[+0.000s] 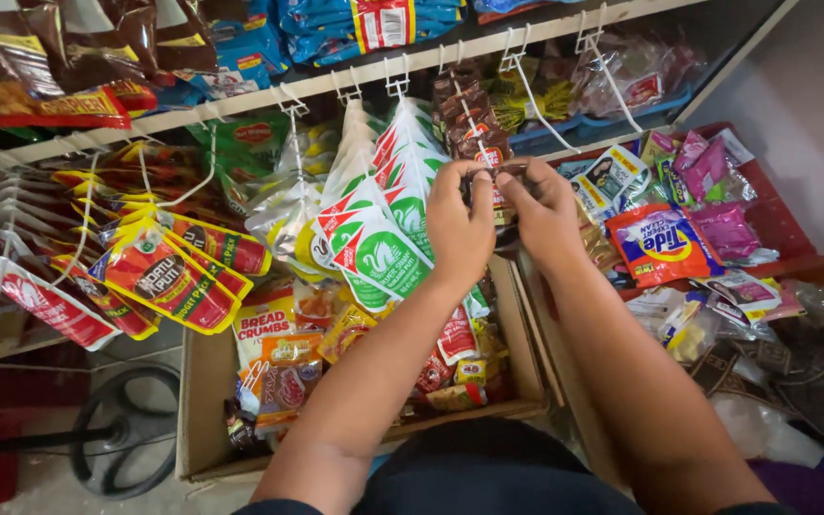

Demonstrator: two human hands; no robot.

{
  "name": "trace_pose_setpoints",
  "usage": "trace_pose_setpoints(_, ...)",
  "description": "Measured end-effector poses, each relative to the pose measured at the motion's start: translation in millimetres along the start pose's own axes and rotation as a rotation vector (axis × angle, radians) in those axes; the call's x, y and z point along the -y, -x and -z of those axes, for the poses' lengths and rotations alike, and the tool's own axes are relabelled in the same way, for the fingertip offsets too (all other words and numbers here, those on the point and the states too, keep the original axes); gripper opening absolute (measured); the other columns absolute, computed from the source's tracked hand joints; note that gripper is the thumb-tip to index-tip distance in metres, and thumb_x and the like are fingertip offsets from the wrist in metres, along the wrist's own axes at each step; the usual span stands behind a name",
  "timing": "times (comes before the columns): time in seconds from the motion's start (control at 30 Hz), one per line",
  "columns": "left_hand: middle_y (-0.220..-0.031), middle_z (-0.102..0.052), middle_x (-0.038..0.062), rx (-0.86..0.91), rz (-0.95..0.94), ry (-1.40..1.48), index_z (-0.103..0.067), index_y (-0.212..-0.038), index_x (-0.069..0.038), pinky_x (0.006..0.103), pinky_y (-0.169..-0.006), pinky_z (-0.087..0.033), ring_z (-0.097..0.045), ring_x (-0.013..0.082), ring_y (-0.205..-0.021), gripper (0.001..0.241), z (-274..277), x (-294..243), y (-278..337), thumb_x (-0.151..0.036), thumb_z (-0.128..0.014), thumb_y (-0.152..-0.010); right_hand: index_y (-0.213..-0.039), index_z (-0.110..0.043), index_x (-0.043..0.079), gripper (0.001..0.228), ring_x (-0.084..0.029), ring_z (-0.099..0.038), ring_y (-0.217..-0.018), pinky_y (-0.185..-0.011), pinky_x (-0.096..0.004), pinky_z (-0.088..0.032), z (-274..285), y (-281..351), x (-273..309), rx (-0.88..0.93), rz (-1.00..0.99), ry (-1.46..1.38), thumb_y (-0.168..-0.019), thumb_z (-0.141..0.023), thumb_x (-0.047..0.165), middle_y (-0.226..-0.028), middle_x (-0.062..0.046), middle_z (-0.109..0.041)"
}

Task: Restocking and organizing small sachets of condiments, coffee, and household items onto wire hanging racks.

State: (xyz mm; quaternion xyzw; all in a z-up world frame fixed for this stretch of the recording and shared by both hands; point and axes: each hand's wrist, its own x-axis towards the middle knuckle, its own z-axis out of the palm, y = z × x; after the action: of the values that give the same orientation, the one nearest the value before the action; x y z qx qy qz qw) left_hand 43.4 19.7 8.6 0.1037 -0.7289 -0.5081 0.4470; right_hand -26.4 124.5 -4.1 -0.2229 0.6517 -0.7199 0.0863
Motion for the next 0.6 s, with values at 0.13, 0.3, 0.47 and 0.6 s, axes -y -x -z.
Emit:
trace_pose_setpoints(0.13, -0.099, -0.069, 0.014, 0.002, 0.054, 0.006, -0.063, -0.107, -0.003, 0.0393, -0.082, -0.054, -0.068, 0.03, -0.09, 0.014, -2, -2, -1, -0.015, -0.062, -0.099, -0.11, -0.067, 0.002, 0.011, -0.005, -0.056, -0.083, -0.076, -0.022, -0.047, -5, 2, 7, -0.039, 0.134, 0.202, -0.101, -0.066, 0.008, -0.092, 0.002, -0.066)
trace_pose_setpoints(0.3, -0.1, -0.066, 0.017, -0.026, -0.013, 0.009, -0.059, -0.109, -0.002, 0.042, -0.085, -0.053, -0.066, 0.0341, -0.092, 0.014, -7, 6, 3, -0.014, -0.057, -0.103, -0.109, -0.066, 0.001, 0.011, -0.004, -0.053, -0.081, -0.074, -0.023, -0.047, -8, 6, 11, -0.084, 0.235, 0.295, -0.1, -0.069, 0.005, -0.09, 0.002, -0.064)
trace_pose_setpoints(0.47, -0.1, -0.064, 0.019, -0.031, 0.021, 0.011, -0.058, -0.109, -0.001, 0.0432, -0.083, -0.052, -0.064, 0.0359, -0.09, 0.015, -8, 2, 2, -0.014, -0.054, -0.104, -0.111, -0.067, 0.001, 0.011, -0.004, -0.053, -0.078, -0.07, -0.022, -0.046, -7, 3, 12, -0.055, 0.206, 0.255, -0.1, -0.067, 0.005, -0.089, 0.003, -0.064)
trace_pose_setpoints(0.6, -0.101, -0.064, 0.018, -0.048, 0.004, 0.024, -0.057, -0.11, -0.001, 0.0437, -0.085, -0.052, -0.064, 0.0361, -0.092, 0.014, -11, 9, 2, -0.014, -0.054, -0.105, -0.11, -0.067, 0.001, 0.01, -0.004, -0.054, -0.079, -0.071, -0.021, -0.047, -6, 0, 13, -0.049, 0.212, 0.272, -0.101, -0.067, 0.004, -0.089, 0.002, -0.065)
